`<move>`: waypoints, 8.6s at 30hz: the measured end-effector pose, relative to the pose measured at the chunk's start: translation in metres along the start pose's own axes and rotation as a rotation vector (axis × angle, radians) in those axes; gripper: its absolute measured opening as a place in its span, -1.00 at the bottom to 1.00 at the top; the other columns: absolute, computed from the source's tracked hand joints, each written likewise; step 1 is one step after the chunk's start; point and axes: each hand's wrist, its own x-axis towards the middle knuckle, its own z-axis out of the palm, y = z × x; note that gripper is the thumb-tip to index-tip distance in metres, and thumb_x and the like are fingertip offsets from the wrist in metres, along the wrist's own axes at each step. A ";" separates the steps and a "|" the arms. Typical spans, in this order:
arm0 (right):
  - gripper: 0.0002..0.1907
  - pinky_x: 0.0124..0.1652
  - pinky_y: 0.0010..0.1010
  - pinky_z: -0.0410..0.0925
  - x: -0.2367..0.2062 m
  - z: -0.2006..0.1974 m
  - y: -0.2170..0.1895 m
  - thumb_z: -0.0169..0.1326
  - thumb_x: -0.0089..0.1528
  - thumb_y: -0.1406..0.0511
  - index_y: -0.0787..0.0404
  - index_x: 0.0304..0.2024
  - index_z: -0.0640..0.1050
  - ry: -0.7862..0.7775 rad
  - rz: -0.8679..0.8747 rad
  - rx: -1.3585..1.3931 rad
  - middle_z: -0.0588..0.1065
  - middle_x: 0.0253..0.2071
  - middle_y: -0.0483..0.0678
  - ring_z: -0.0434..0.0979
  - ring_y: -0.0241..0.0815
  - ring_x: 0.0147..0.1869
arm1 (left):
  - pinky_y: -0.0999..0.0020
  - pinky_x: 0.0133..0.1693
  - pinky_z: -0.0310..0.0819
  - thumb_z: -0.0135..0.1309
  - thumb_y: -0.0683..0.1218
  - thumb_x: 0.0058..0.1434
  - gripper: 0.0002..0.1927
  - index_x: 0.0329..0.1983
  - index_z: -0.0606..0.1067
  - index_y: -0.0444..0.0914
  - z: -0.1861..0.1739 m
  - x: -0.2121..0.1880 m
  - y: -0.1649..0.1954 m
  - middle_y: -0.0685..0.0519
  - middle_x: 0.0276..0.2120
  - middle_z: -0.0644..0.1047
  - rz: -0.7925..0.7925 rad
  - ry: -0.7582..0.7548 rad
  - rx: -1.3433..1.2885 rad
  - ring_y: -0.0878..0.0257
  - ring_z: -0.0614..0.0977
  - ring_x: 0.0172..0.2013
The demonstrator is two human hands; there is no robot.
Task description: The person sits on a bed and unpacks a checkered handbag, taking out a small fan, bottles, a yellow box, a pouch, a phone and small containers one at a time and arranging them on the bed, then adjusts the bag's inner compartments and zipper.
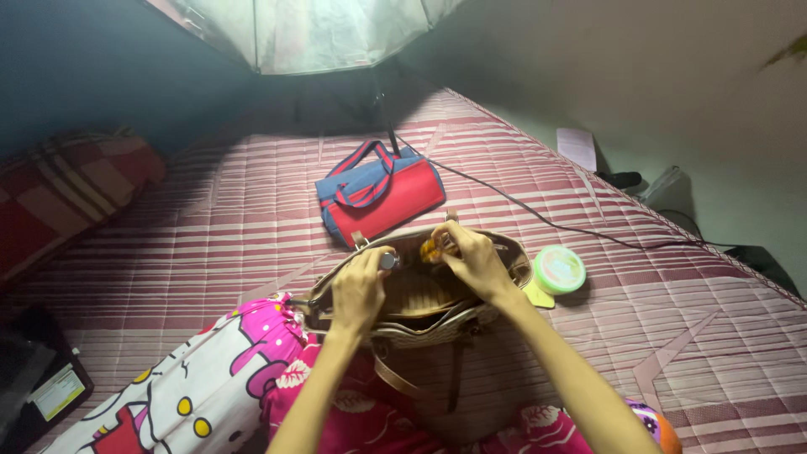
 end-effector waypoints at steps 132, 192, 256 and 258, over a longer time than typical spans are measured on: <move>-0.41 0.07 -0.39 0.42 -0.040 -0.045 -0.014 0.10 0.32 0.07 0.31 0.24 0.38 -0.167 0.518 0.878 0.50 0.04 -0.04 0.50 -0.31 0.10 | -0.07 -0.16 0.49 -0.13 -0.01 0.40 -0.60 0.25 0.51 -0.10 0.008 -0.041 -0.002 -0.14 -0.02 0.60 0.411 -0.796 -0.177 -0.22 0.59 -0.09; -0.94 -0.08 -0.03 0.43 0.014 0.145 0.067 0.11 0.12 0.35 0.19 -0.46 0.55 -0.333 -0.252 -0.752 0.53 -0.23 0.13 0.51 0.12 0.06 | 0.10 -0.20 0.39 0.20 -0.31 -0.24 -0.60 -0.25 0.50 -0.30 0.000 -0.094 0.016 -0.10 -0.36 0.54 0.282 -0.509 -0.160 -0.05 0.60 -0.30; -0.67 -0.25 -0.34 0.50 -0.082 -0.005 -0.008 -0.04 0.20 0.60 0.29 -0.01 0.50 0.113 0.206 -0.042 0.54 -0.11 0.02 0.63 -0.14 -0.16 | 0.06 -0.35 0.56 0.16 -0.22 0.03 -0.93 -0.43 0.63 -0.22 0.026 -0.025 0.003 -0.09 -0.51 0.59 0.091 -0.531 -0.381 -0.06 0.67 -0.41; -0.66 -0.30 -0.35 0.50 -0.089 -0.003 -0.003 -0.05 0.20 0.60 0.28 0.00 0.48 0.113 0.233 -0.081 0.54 -0.12 0.01 0.62 -0.14 -0.19 | 0.08 -0.34 0.57 0.13 -0.22 0.07 -0.94 -0.43 0.60 -0.23 0.034 -0.026 -0.001 -0.05 -0.48 0.62 0.048 -0.566 -0.454 -0.05 0.68 -0.40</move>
